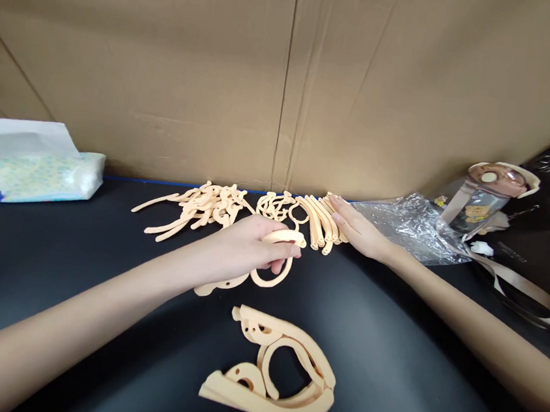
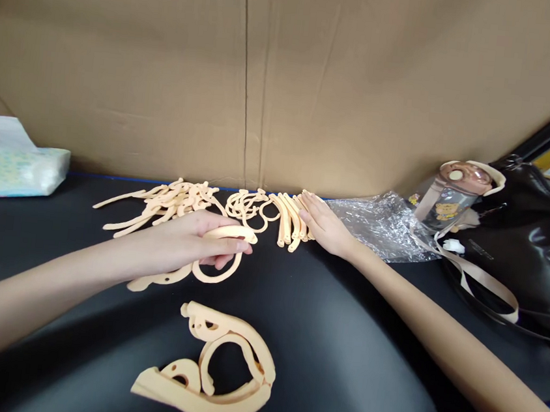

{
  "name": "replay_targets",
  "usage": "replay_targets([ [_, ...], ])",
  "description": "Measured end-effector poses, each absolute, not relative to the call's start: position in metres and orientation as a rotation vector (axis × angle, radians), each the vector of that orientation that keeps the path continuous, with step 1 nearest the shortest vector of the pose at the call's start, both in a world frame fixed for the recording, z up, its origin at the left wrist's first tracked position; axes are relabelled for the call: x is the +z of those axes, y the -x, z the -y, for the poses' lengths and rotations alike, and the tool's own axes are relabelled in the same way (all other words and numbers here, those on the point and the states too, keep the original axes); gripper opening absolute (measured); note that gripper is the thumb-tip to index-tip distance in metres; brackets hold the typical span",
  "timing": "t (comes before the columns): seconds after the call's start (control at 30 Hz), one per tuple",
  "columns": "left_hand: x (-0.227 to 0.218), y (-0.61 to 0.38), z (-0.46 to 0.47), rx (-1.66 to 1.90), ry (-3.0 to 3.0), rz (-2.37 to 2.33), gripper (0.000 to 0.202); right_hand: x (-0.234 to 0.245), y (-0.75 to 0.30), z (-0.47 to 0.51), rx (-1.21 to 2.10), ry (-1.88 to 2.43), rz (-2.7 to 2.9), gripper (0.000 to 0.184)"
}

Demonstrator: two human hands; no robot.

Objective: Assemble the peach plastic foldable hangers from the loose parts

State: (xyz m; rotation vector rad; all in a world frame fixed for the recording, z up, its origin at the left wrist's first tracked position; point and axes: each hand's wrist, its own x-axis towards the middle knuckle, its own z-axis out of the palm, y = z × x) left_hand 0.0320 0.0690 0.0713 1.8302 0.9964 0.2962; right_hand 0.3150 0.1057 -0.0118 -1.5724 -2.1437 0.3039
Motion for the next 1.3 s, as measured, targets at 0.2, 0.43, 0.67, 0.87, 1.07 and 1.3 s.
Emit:
replay_targets([
  [0.2,0.066,-0.035,-0.072,0.508,-1.601,-0.996,0.024,0.037,-0.299,-0.094,0.198,1.401,1.762,0.057],
  [0.43,0.065,-0.039,-0.07,0.747,-1.375,-1.014,0.022,0.062,-0.225,-0.047,0.788,1.167,1.96,0.026],
  [0.67,0.071,-0.033,-0.075,0.745,-1.448,-0.988,0.022,0.062,-0.224,-0.068,1.009,1.141,1.702,0.033],
  [0.87,0.064,-0.034,-0.081,0.864,-1.56,-1.04,0.025,0.069,-0.222,-0.067,1.077,1.071,1.678,0.043],
  [1.07,0.069,-0.038,-0.07,0.976,-1.41,-0.791,0.023,0.072,-0.209,-0.069,0.952,0.963,1.674,0.028],
  [1.3,0.07,-0.036,-0.073,0.938,-1.353,-0.785,0.017,0.071,-0.205,-0.071,0.905,0.874,1.78,0.028],
])
